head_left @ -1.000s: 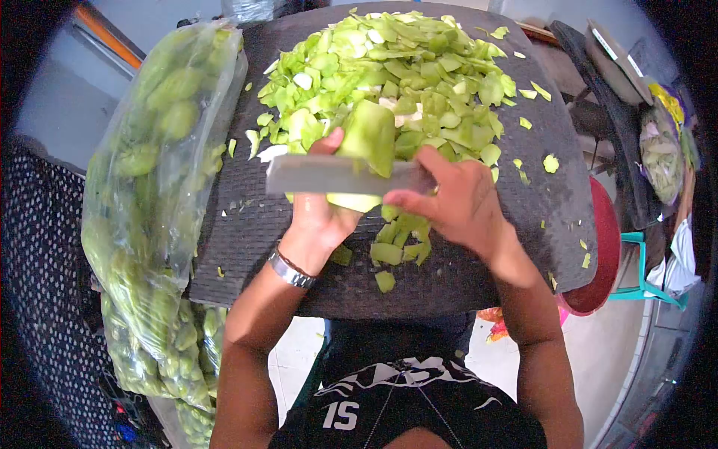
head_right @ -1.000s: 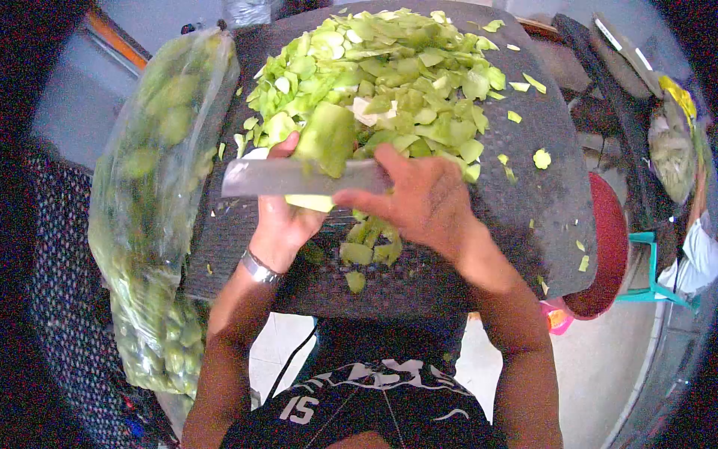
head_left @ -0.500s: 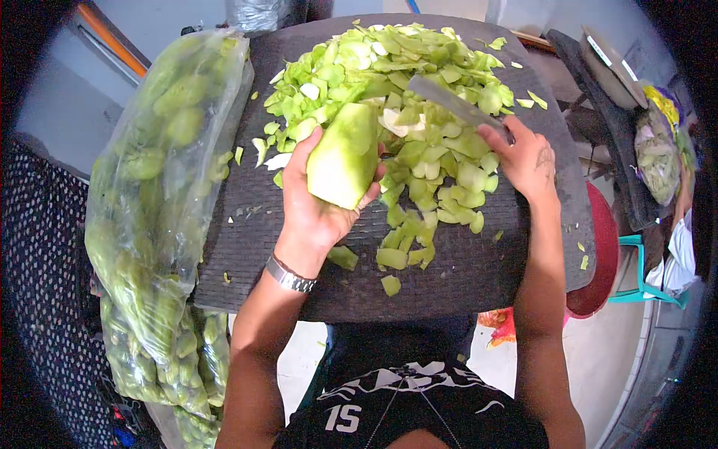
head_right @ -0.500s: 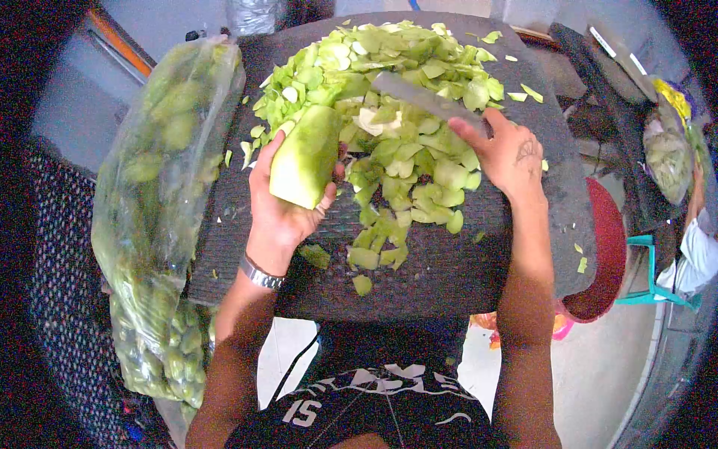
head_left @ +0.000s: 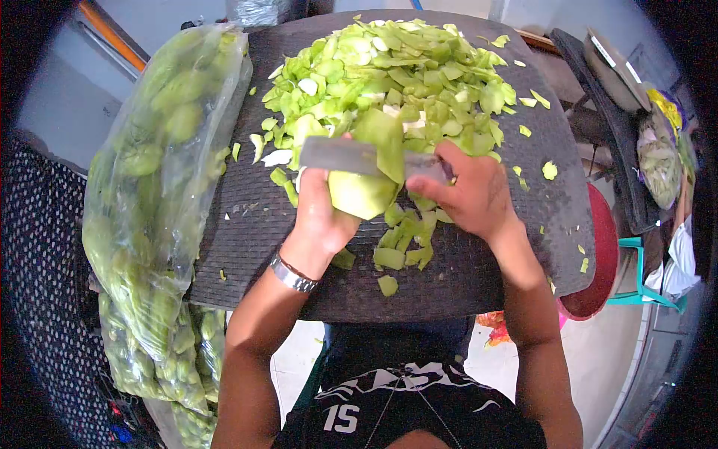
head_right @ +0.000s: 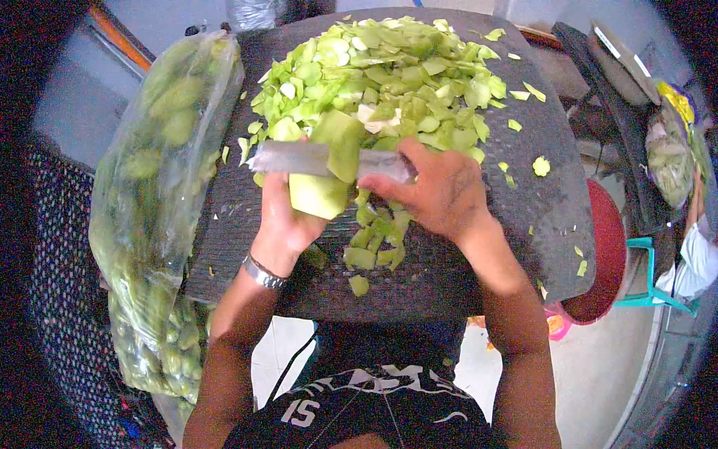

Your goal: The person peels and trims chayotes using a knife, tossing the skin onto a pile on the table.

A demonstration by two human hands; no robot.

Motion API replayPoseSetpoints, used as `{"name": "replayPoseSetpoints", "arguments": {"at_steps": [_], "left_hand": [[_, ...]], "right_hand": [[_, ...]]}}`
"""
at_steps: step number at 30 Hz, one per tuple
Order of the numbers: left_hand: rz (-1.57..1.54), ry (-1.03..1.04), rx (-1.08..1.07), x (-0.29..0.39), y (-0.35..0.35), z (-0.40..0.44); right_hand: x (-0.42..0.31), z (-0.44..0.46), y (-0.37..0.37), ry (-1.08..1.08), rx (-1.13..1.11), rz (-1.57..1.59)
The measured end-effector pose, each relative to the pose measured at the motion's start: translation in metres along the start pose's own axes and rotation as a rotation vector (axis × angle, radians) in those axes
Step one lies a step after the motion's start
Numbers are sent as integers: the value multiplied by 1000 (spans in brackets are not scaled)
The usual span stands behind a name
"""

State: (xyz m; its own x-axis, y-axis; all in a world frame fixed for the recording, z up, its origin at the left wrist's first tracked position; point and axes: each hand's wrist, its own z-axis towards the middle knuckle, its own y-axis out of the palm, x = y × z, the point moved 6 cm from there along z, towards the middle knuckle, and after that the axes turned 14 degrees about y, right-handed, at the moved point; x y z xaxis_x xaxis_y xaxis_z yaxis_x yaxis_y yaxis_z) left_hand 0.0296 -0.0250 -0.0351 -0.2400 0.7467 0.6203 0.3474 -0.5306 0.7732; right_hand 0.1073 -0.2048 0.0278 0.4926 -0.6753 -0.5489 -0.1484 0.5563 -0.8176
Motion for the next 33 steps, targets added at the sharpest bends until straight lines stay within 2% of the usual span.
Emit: {"name": "replayPoseSetpoints", "arguments": {"at_steps": [5,8,10,12,14,15,17,20,22,24,26,29,33], "left_hand": [[38,-77,-71,-6,12,-5],[39,-141,-105,-10,11,-6],[17,-183,-135,-12,13,-6],[-18,-222,-164,-12,14,-5],[-37,-204,-216,-2,21,-8],[-47,-195,-243,1,25,-9],[-34,-117,-157,6,23,-5],[87,-1,-32,9,14,2],[151,44,21,7,4,6],[167,67,35,5,-3,9],[42,-44,-37,4,11,0],[-103,-141,-137,-5,14,-2],[-167,-163,-175,-10,21,-7]], "right_hand": [[6,2,-4,14,110,-65],[15,8,-8,133,30,-106],[26,10,-6,95,54,-195],[42,16,-12,212,39,-238],[58,20,-34,486,-17,-233],[68,18,-47,535,45,-241],[87,23,-56,587,82,-279],[78,22,-36,509,-3,133],[52,19,-15,267,24,192],[13,0,3,164,-62,189],[-22,-18,12,99,-173,80],[-39,-26,18,-88,-27,117],[-36,-27,23,-106,-16,81]]}}
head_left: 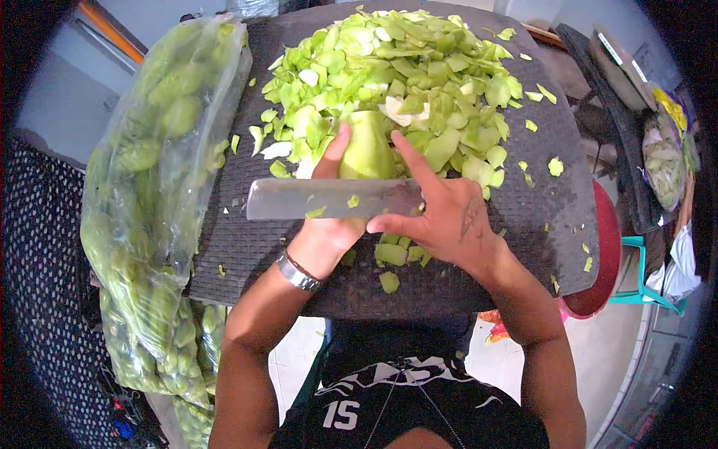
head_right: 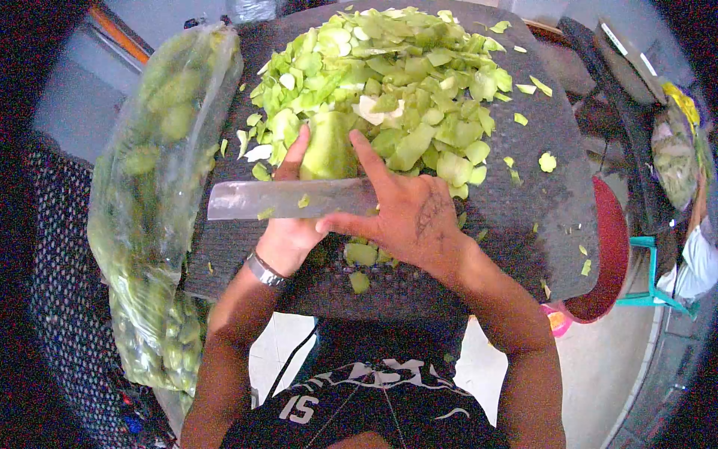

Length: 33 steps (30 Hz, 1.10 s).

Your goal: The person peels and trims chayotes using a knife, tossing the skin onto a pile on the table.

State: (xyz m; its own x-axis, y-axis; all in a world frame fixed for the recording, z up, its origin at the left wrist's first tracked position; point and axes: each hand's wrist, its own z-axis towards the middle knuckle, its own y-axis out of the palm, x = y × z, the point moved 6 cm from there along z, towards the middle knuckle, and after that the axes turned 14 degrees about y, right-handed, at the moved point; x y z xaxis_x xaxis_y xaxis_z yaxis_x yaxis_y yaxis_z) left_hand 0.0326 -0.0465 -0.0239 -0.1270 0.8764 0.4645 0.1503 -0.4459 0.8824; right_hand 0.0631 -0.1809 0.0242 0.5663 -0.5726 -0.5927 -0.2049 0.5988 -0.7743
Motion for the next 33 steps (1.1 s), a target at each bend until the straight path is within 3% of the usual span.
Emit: {"name": "replayPoseSetpoints", "arguments": {"at_steps": [8,11,14,17,24,26,30,33], "left_hand": [[191,121,86,3,-6,2],[207,167,147,6,-15,4],[170,104,93,6,-14,0],[174,23,24,7,9,-7],[142,111,97,7,1,2],[142,97,9,10,0,1],[104,28,95,2,-2,1],[74,-8,-17,4,-6,-2]], "right_hand": [[5,6,-5,0,17,-64],[23,14,-13,145,-104,-95],[77,34,-23,309,64,-186],[100,40,-46,461,109,-44],[11,5,-13,118,-99,38],[8,5,-13,99,-65,15],[23,12,-23,41,42,-83],[59,27,-36,245,92,-189]]}}
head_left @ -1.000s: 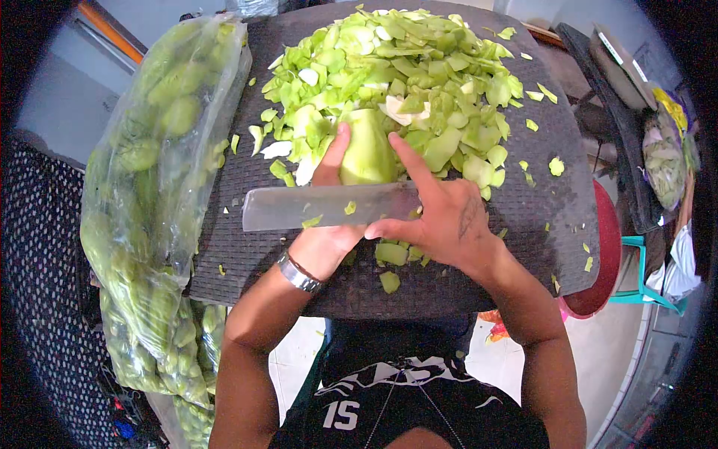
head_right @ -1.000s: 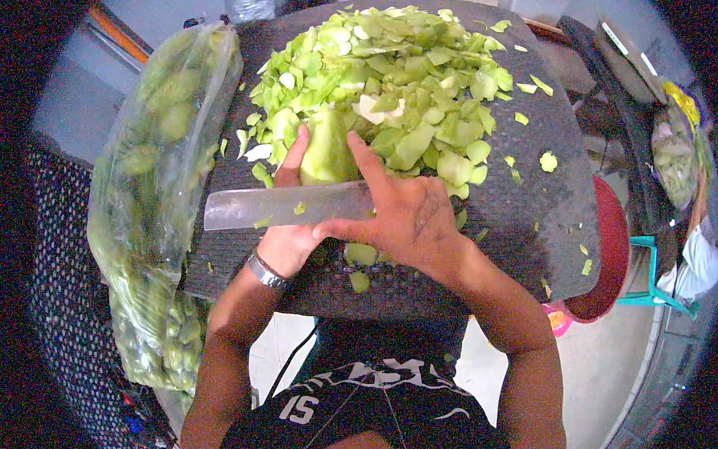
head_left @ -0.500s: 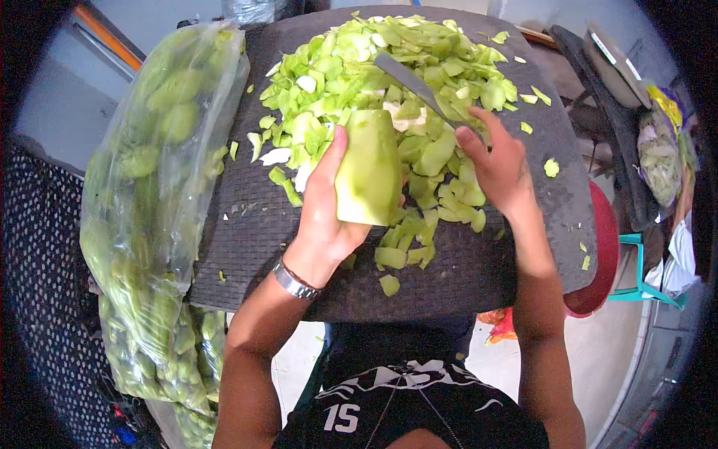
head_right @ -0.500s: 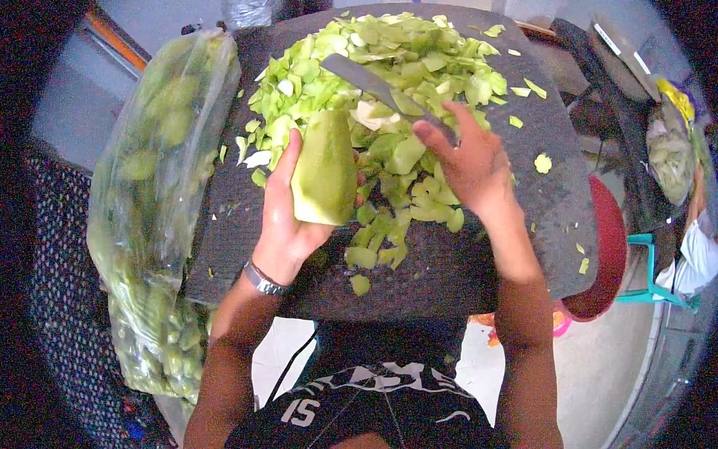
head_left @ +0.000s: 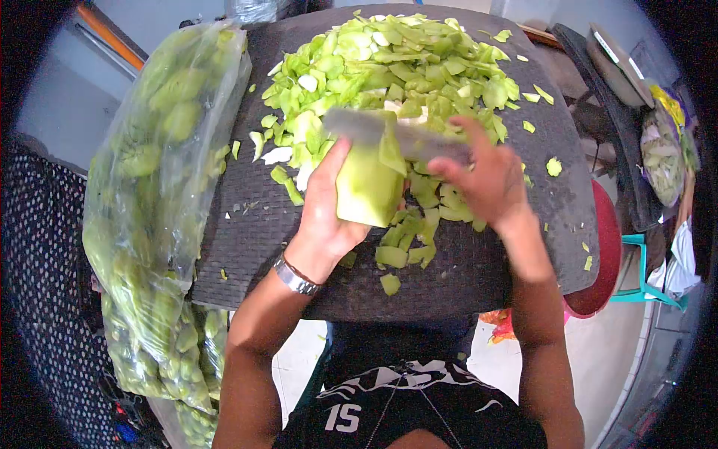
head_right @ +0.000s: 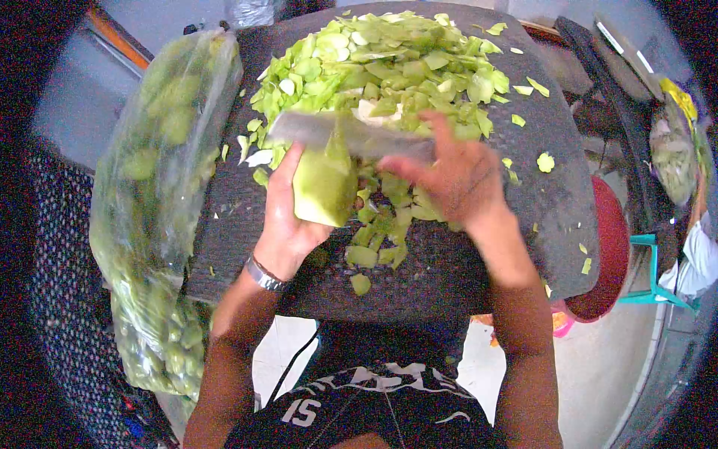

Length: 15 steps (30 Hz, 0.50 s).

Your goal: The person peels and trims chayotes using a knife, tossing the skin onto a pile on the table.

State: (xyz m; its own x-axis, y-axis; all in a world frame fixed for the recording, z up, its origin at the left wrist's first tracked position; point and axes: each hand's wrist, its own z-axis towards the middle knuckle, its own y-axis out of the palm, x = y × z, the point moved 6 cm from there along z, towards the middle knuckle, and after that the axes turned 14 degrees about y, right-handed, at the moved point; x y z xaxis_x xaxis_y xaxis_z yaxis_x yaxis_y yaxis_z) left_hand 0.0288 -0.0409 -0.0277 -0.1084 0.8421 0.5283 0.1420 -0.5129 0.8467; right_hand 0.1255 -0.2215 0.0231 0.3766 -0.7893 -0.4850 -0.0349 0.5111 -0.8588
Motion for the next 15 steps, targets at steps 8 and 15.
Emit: {"name": "replayPoseSetpoints", "arguments": {"at_steps": [8,15], "left_hand": [[19,79,83,10,11,2],[88,181,178,16,-6,7]], "right_hand": [[42,22,-8,253,-20,293],[-31,-26,16,-3,-171,190]]}}
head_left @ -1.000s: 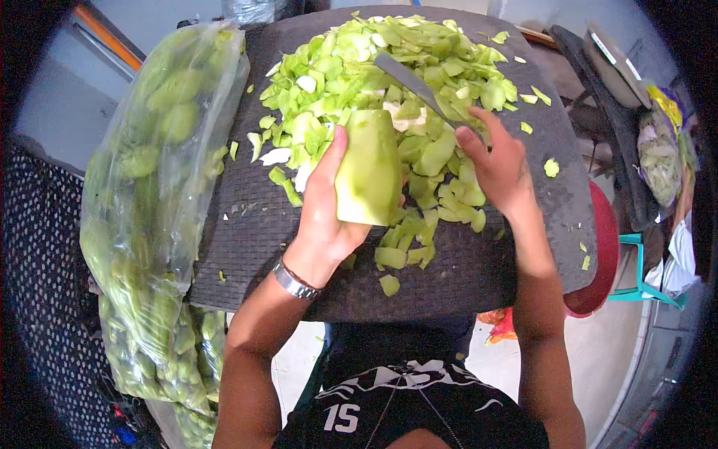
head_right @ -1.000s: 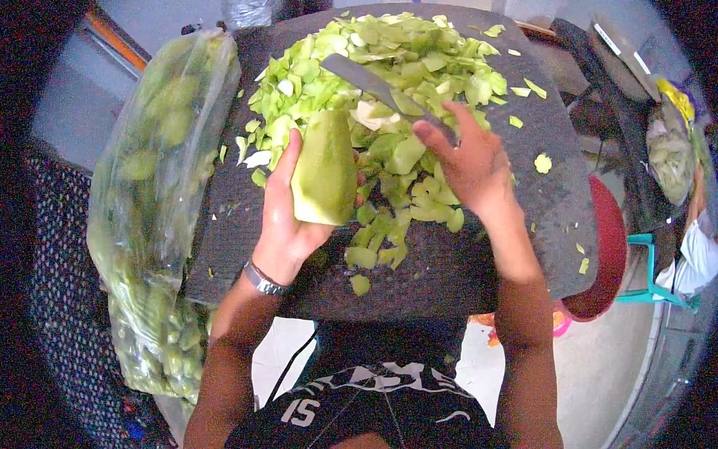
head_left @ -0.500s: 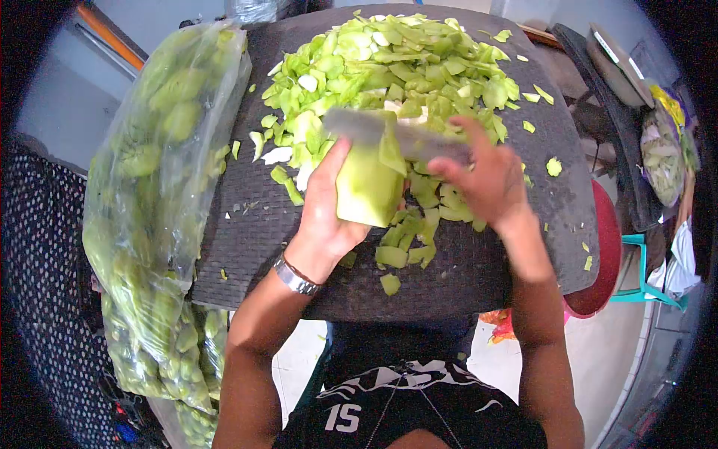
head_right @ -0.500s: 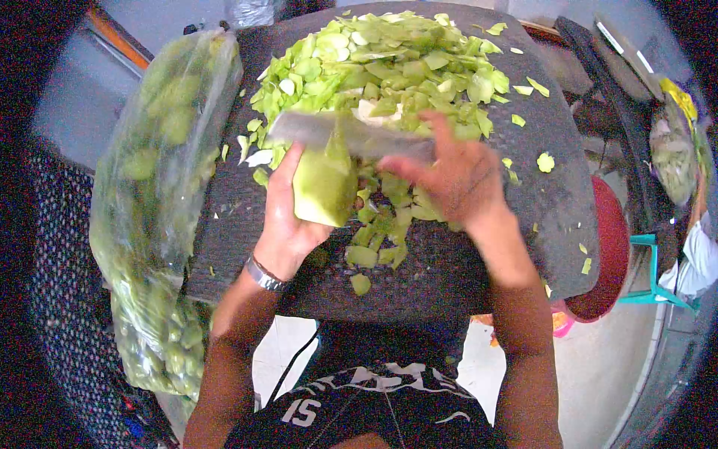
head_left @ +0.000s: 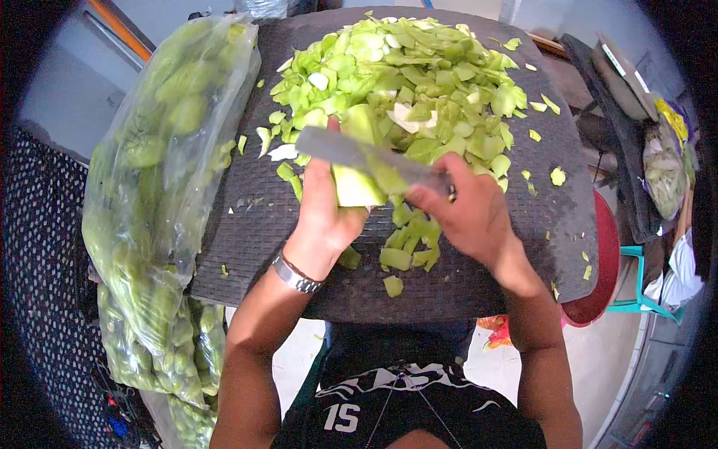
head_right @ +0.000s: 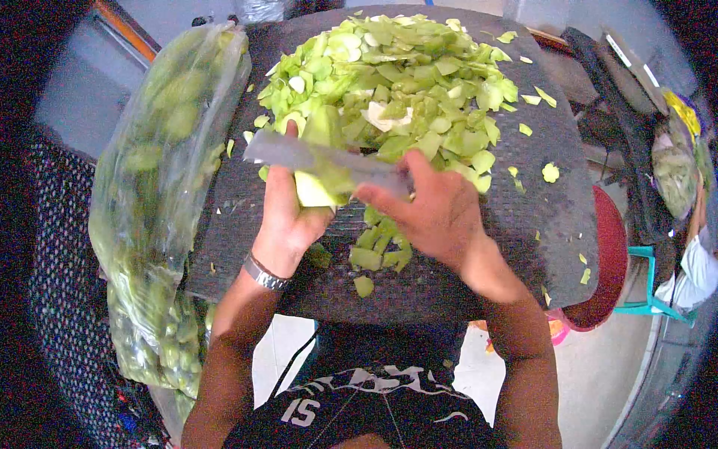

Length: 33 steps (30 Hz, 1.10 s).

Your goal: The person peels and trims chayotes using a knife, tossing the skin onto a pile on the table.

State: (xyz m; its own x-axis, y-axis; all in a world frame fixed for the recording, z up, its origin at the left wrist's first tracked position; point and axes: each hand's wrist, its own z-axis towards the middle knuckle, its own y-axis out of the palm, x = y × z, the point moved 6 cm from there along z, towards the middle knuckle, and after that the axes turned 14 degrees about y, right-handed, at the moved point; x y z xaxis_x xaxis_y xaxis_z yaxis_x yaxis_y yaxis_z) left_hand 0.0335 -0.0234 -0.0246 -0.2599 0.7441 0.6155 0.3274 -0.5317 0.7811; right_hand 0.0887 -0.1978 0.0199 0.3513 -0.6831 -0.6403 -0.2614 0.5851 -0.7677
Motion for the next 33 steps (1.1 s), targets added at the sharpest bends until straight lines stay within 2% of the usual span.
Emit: {"name": "replayPoseSetpoints", "arguments": {"at_steps": [2,4,7,13,16,19,20,23,26,27,29,33], "left_hand": [[1,-48,-58,1,9,-5],[-8,-75,-16,-2,7,-4],[27,-139,45,-5,0,-4],[27,-142,45,-9,-4,-3],[-27,-7,111,-5,11,-6],[-66,-144,-84,-10,0,-5],[-55,-188,-170,-10,5,-7],[-48,-177,-86,-9,11,-10],[-2,-103,-13,-8,7,-5],[23,-64,12,-7,5,-4],[-13,-55,11,-10,-3,-3],[-50,-76,-52,-7,5,-8]], "right_hand": [[-9,-9,6,-102,15,-34],[-21,-16,8,-205,40,-94],[-30,-21,12,-276,70,-95],[-28,-20,15,-332,122,-129],[-7,-2,7,-182,79,-158],[27,24,-7,116,98,-216],[38,33,-14,156,107,-186],[52,43,-33,296,85,-94],[38,28,-21,195,56,15],[23,19,-15,115,57,-43],[-4,-1,2,-45,-25,-39],[-26,-17,13,-252,42,8]]}}
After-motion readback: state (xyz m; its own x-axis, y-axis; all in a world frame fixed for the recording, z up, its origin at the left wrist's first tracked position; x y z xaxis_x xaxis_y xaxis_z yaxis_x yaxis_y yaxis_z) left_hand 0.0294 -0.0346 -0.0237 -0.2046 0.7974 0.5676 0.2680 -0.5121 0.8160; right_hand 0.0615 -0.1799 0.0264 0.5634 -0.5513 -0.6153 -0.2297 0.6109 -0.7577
